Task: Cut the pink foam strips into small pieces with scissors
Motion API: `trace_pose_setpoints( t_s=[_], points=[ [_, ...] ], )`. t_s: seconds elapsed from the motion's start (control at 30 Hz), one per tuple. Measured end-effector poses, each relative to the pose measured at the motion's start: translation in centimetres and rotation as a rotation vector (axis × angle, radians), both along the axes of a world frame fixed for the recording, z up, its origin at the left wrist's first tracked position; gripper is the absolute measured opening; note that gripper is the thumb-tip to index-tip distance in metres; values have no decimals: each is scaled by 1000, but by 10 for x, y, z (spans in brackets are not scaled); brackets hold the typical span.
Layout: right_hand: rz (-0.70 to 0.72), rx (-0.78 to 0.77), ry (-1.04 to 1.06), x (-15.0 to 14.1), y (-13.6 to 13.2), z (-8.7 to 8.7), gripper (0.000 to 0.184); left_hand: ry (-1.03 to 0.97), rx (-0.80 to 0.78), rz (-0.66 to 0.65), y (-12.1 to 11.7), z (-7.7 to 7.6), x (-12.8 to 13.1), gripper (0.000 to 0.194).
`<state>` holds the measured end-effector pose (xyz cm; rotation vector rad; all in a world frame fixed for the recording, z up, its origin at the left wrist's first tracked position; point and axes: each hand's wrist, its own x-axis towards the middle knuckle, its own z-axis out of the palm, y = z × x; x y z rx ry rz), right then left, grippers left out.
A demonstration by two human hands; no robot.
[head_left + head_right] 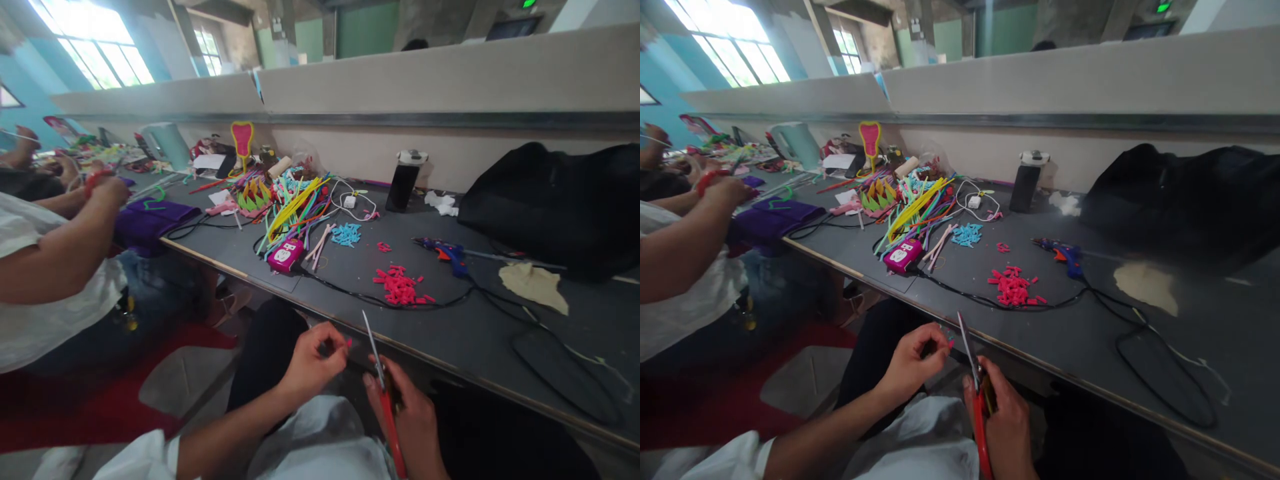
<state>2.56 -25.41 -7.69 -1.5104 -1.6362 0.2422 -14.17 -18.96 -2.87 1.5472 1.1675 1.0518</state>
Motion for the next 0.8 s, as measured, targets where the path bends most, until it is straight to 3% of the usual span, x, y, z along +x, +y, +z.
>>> trace_pose_setpoints(
  t_s=[0.1, 0.2, 0.4, 0.67, 0.73, 0.8],
  points=[
    [33, -80, 105, -2, 2, 4, 39, 303, 380, -164, -6, -6, -2, 8],
    [64, -127, 195, -4, 3, 9, 38, 488, 656, -255, -10, -9, 0, 8],
    [96, -184, 282, -4, 1, 13, 32, 594, 880, -285, -9, -7, 6, 12],
    [89, -45, 203, -5, 3, 15, 25, 556, 834, -332, -14, -8, 4, 10],
    [100, -50, 187, -4, 2, 12, 26, 476, 654, -368, -14, -7, 3, 7],
    [131, -75, 186, -3, 1, 7, 28, 375, 315, -402, -12, -5, 2, 5]
  ],
)
